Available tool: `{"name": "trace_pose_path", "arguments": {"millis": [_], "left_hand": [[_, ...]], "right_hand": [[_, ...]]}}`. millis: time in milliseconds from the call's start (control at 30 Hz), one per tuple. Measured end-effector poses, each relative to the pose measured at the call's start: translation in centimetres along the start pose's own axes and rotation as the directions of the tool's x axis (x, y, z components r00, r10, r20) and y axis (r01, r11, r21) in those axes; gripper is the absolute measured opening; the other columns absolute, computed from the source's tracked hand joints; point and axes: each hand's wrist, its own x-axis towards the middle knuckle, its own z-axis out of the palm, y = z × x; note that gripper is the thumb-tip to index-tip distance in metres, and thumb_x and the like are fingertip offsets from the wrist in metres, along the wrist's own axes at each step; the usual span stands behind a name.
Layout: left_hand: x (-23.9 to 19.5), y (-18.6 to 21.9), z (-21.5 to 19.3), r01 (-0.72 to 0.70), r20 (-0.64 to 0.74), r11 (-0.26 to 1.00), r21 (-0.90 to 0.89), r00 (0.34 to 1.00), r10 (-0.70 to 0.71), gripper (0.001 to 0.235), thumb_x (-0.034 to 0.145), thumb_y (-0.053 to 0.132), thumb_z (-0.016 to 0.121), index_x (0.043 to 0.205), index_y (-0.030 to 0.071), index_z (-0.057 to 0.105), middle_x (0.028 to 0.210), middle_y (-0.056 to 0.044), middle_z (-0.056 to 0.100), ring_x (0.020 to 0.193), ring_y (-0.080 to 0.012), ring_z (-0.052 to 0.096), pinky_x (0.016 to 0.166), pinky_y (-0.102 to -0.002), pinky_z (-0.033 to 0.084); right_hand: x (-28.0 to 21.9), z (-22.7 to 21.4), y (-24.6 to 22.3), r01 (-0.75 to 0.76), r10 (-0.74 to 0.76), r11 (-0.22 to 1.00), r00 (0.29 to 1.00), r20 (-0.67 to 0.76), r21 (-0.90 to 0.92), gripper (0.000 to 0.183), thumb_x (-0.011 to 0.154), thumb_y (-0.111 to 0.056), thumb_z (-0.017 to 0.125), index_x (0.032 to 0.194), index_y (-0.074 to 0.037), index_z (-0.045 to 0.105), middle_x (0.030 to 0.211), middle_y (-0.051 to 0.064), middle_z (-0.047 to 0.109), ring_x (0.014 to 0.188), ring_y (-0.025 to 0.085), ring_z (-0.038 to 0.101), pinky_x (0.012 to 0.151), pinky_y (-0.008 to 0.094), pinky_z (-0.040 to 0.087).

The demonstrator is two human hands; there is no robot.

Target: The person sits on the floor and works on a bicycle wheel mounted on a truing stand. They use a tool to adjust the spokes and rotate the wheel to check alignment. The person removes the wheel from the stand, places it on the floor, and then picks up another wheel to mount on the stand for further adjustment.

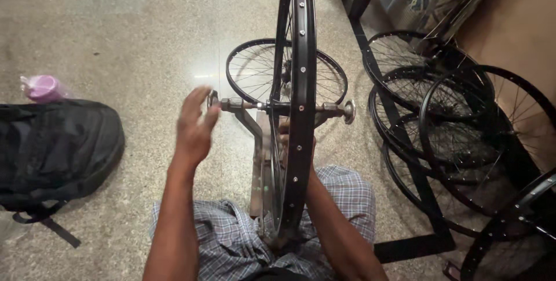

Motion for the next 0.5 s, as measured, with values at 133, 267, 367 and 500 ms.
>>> {"name": "trace_pose_path", "arguments": {"millis": [133,267,367,500], "left_hand": [[9.3,1.3,2.1,0.251,0.374,0.805,0.538,0.785,-0.495,0.050,0.110,0.051,0.046,0.109,0.012,0.077,0.106,-0.016,0.075,0.107,-0.0362,0.066,0.096,-0.047,0.047],[13.3,-1.1,4.2,0.494,-0.070,0.766,0.411,0.855,-0.514,0.066,0.099,0.063,0.050,0.093,0.004,0.078,0.084,-0.015,0.076,0.081,-0.0299,0.072,0.076,-0.044,0.053],[10.9,-4.9,4.7,0.460,-0.163,0.860,-0.220,0.852,-0.498,0.069,0.099,0.066,0.051,0.091,0.002,0.074,0.081,-0.011,0.072,0.075,-0.0233,0.070,0.071,-0.039,0.056],[0.8,-7.4,2.4,0.544,0.189,0.776,-0.320,0.839,-0.510,0.083,0.102,0.073,0.034,0.079,-0.001,0.066,0.067,-0.015,0.063,0.059,-0.0197,0.063,0.054,-0.032,0.051]], "right_hand": [[0.2,-2.3,1.7,-0.511,0.323,-0.415,0.691,0.647,0.753,0.022,0.106,-0.026,0.057,0.110,-0.005,0.066,0.082,0.004,0.063,0.059,0.014,0.060,0.048,0.026,0.045],[-0.4,-2.7,4.7,-0.539,0.703,0.224,0.666,0.248,0.812,0.036,0.098,-0.030,0.055,0.107,0.003,0.066,0.075,0.006,0.063,0.052,0.011,0.059,0.040,0.021,0.042],[-1.6,-2.5,5.2,-0.543,0.681,0.601,0.732,-0.021,0.586,0.030,0.103,-0.024,0.058,0.106,0.005,0.065,0.076,0.006,0.062,0.054,0.010,0.057,0.042,0.022,0.041],[-1.6,-1.6,4.5,-0.529,0.620,0.700,0.784,-0.039,0.480,0.028,0.101,-0.023,0.059,0.108,0.003,0.066,0.082,0.005,0.065,0.063,0.011,0.059,0.052,0.024,0.044]]}}
